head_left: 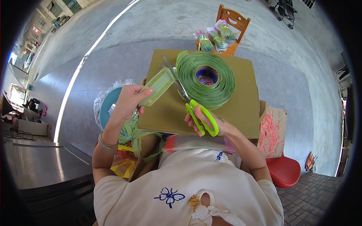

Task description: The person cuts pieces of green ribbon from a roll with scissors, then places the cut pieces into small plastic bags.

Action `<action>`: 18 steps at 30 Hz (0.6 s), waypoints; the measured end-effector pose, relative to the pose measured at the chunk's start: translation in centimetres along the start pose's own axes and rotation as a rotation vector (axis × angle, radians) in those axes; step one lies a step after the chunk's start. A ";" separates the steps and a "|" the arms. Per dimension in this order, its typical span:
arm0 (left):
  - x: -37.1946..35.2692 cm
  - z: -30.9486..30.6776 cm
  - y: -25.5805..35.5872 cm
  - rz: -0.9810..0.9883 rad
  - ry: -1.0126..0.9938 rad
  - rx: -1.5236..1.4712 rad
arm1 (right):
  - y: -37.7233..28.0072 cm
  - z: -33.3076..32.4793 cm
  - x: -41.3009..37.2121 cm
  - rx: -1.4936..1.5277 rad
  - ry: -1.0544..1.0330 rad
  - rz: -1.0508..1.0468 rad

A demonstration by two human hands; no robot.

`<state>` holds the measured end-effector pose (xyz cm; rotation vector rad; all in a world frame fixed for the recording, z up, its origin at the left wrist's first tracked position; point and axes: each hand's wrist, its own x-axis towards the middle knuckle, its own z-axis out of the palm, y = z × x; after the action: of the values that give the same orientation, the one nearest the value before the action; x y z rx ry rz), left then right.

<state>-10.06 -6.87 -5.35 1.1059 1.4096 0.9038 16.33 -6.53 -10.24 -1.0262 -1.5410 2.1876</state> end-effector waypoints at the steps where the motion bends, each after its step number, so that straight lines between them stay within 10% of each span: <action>1: 0.0 0.0 0.0 -0.002 0.002 0.000 | 0.0 0.0 0.0 -0.006 0.003 0.001; 18: 0.0 0.0 -0.2 -0.016 -0.002 -0.016 | 0.0 -0.1 0.5 -0.001 -0.008 -0.016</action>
<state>-10.05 -6.97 -5.54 1.0825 1.4054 0.9009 16.06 -6.15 -10.44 -1.0032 -1.5488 2.1825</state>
